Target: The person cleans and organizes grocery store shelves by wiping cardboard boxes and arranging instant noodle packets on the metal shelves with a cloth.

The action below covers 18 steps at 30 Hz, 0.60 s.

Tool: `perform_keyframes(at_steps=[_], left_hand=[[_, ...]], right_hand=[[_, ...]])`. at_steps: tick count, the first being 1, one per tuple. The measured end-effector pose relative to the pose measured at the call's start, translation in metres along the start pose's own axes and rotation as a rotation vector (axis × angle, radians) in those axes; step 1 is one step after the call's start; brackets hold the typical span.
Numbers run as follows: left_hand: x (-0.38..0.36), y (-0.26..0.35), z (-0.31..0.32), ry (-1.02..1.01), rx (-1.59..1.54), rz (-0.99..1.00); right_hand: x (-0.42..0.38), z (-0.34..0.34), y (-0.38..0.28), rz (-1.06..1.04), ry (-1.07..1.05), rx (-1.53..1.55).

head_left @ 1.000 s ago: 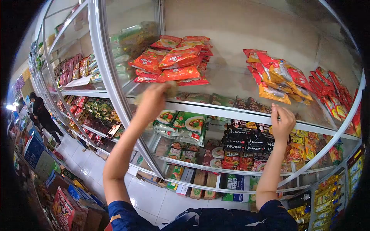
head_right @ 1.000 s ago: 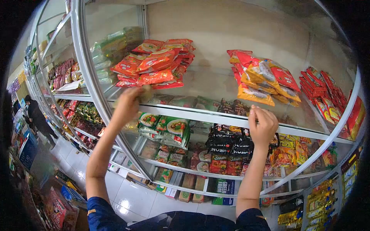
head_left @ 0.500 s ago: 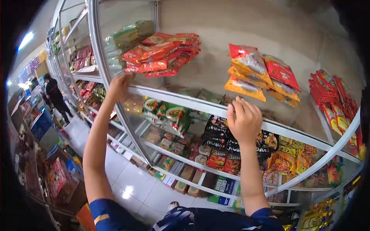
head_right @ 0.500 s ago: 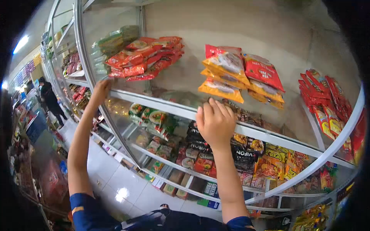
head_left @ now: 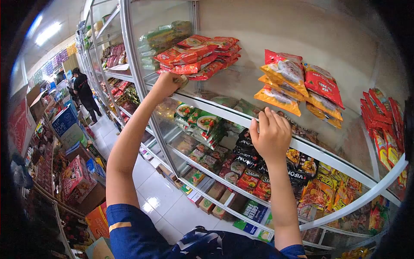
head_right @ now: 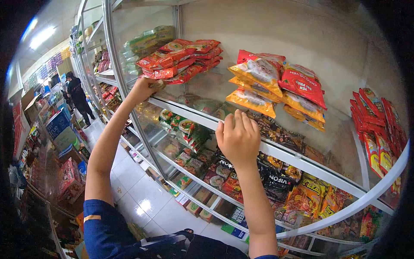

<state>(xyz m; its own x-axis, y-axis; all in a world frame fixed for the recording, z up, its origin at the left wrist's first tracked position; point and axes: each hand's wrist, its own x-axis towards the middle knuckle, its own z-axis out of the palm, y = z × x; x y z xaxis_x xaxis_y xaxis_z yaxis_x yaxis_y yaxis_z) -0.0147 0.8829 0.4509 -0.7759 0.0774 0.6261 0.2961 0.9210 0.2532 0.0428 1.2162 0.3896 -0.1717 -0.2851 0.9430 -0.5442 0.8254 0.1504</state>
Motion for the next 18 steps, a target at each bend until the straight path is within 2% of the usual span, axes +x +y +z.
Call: perform_keyframes(at_steps=[3,10,13,15,16,18], left_hand=[[0.007,-0.034,0.005,0.095,0.182,-0.079],[0.026,-0.131,0.004,0.199,0.191,-0.108],[0.026,-0.151,0.000,0.269,0.131,-0.167],[0.031,-0.154,0.002,0.208,0.347,-0.274],[0.033,-0.153,0.009,0.271,0.398,-0.310],[0.036,-0.143,0.012,0.245,0.419,-0.338]], right_hand=[[0.000,0.001,-0.001,-0.008,0.007,-0.049],[0.001,0.005,-0.006,0.020,0.032,-0.116],[0.001,0.005,-0.008,0.028,0.039,-0.149],[0.002,0.007,-0.007,0.027,0.050,-0.155],[0.003,0.006,-0.009,0.037,0.054,-0.150],[0.004,0.005,-0.011,0.047,0.043,-0.151]])
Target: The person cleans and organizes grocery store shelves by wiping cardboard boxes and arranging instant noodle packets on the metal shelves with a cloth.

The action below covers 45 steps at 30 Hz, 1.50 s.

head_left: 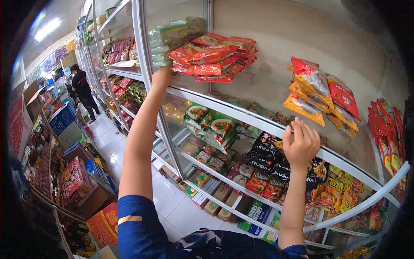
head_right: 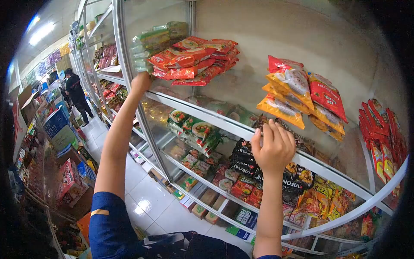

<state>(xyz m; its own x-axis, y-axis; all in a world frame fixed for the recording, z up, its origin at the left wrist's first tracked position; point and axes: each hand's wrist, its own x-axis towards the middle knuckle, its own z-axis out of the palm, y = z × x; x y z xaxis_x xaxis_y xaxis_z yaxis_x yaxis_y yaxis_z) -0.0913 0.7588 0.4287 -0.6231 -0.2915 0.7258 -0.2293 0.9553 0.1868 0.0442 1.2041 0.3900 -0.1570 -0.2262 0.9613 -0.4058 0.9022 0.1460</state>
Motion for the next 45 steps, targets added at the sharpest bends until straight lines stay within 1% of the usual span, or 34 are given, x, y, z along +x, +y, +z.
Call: perform_keyframes(at_steps=[1,4,7,9,10,11,12,13,15,17,19,21,22,23,24,25,26,27,28,29,31,32,33,35,36,37,38,39,40,42,43,45], left_hand=[[0.002,0.004,-0.005,-0.010,0.030,-0.017],[0.008,0.004,-0.005,-0.049,-0.007,0.001],[-0.005,0.013,-0.019,-0.040,-0.055,0.010],[-0.015,0.023,-0.031,-0.132,-0.144,0.144],[-0.020,0.030,-0.038,-0.224,-0.225,0.207],[-0.027,0.040,-0.044,-0.227,-0.229,0.209],[-0.036,0.051,-0.049,-0.252,-0.300,0.317],[-0.043,0.063,-0.053,-0.273,-0.373,0.423],[-0.052,0.094,-0.058,-0.334,-0.510,0.508],[-0.062,0.130,-0.062,-0.449,-0.672,0.588],[-0.077,0.167,-0.073,-0.424,-0.786,0.759],[-0.089,0.200,-0.072,-0.429,-0.787,0.835],[-0.089,0.212,-0.069,-0.428,-0.797,0.842],[-0.088,0.221,-0.060,-0.396,-0.915,0.954],[-0.087,0.227,-0.054,-0.362,-1.034,1.065],[-0.087,0.228,-0.047,-0.365,-1.044,1.069],[-0.088,0.229,-0.041,-0.198,-1.169,0.979],[-0.090,0.227,-0.048,-0.026,-1.283,0.879],[-0.097,0.223,-0.055,-0.208,-1.474,0.462],[-0.101,0.213,-0.066,-0.203,-1.475,0.460],[-0.105,0.191,-0.077,0.246,-0.884,0.479],[-0.107,0.183,-0.070,0.292,-0.820,0.529],[-0.110,0.178,-0.063,0.289,-0.812,0.517],[-0.119,0.170,-0.049,0.145,-0.640,0.534],[-0.121,0.164,-0.044,0.176,-0.637,0.589],[-0.126,0.164,-0.037,0.330,-0.632,0.608],[-0.126,0.165,-0.034,0.399,-0.659,0.607],[-0.126,0.165,-0.034,0.469,-0.690,0.611],[-0.125,0.165,-0.033,0.468,-0.677,0.602],[-0.126,0.163,-0.035,0.397,-0.696,0.653],[-0.126,0.162,-0.036,0.393,-0.685,0.643],[-0.127,0.160,-0.037,0.275,-0.602,0.647]], right_hand=[[0.001,0.000,0.000,0.008,0.004,-0.002],[0.002,-0.001,-0.001,0.032,-0.006,0.015],[0.000,0.000,-0.002,0.050,0.004,0.020],[0.001,0.000,-0.003,0.069,0.013,0.015],[0.002,-0.001,-0.004,0.071,0.012,0.010],[0.004,-0.003,-0.005,0.099,-0.001,0.043],[0.005,-0.005,-0.007,0.125,-0.017,0.076],[0.005,-0.006,-0.008,0.122,-0.020,0.071],[0.006,-0.009,-0.007,0.134,-0.052,0.095],[0.007,-0.012,-0.007,0.120,-0.072,0.095],[0.013,-0.016,-0.009,0.110,-0.086,0.094],[0.025,-0.025,-0.017,0.320,-0.311,0.317],[0.031,-0.021,-0.018,0.245,-0.289,0.403],[0.038,-0.014,-0.021,0.248,-0.290,0.391],[0.046,-0.007,-0.026,0.140,-0.320,0.343],[0.052,0.002,-0.030,0.032,-0.353,0.298],[0.056,0.011,-0.032,0.034,-0.359,0.290],[0.060,0.023,-0.034,0.016,-0.494,0.218],[0.065,0.031,-0.035,-0.004,-0.624,0.145],[0.071,0.035,-0.036,-0.010,-0.623,0.145],[0.081,0.044,-0.040,-0.043,-0.748,0.028],[0.087,0.054,-0.038,-0.050,-0.783,0.025],[0.092,0.065,-0.036,-0.058,-0.789,0.035],[0.099,0.087,-0.033,0.042,-0.882,0.052],[0.103,0.095,-0.033,0.034,-0.898,0.057],[0.106,0.102,-0.031,0.026,-0.912,0.060],[0.105,0.111,-0.028,0.011,-0.873,0.101],[0.104,0.117,-0.026,0.003,-0.877,0.118],[0.106,0.121,-0.025,0.012,-0.876,0.119],[0.111,0.132,-0.020,0.006,-0.878,0.129],[0.111,0.139,-0.017,0.034,-0.873,0.110],[0.111,0.155,-0.012,0.060,-0.875,0.103]])
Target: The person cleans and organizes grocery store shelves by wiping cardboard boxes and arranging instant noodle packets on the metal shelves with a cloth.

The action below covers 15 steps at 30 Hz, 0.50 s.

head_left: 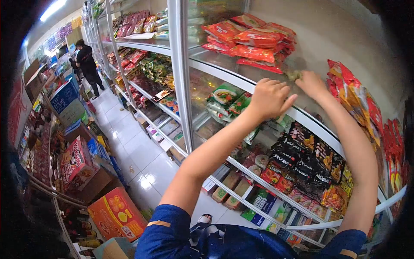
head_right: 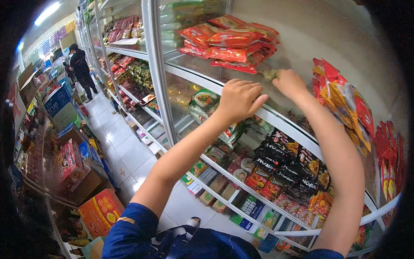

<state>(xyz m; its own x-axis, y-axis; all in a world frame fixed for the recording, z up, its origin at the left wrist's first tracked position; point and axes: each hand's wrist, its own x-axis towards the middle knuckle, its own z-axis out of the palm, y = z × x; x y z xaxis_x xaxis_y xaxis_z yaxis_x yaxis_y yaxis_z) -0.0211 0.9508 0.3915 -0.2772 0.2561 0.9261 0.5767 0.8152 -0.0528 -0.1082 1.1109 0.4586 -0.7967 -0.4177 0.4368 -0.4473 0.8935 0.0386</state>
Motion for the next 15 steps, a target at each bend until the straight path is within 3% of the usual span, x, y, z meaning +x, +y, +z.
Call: perform_keyframes(at_steps=[4,6,11,15], left_hand=[[-0.001,-0.003,0.006,0.152,-0.065,0.037],[-0.002,-0.003,0.006,0.151,-0.046,0.040],[-0.003,-0.006,0.010,0.182,-0.072,0.036],[-0.006,-0.008,0.014,0.210,-0.083,0.034]], right_hand=[[0.026,0.011,0.014,0.023,-0.005,-0.095],[0.028,0.010,0.010,0.130,-0.019,-0.114],[0.060,0.026,0.032,0.111,-0.086,-0.202],[0.080,0.035,0.038,0.159,-0.268,-0.280]])
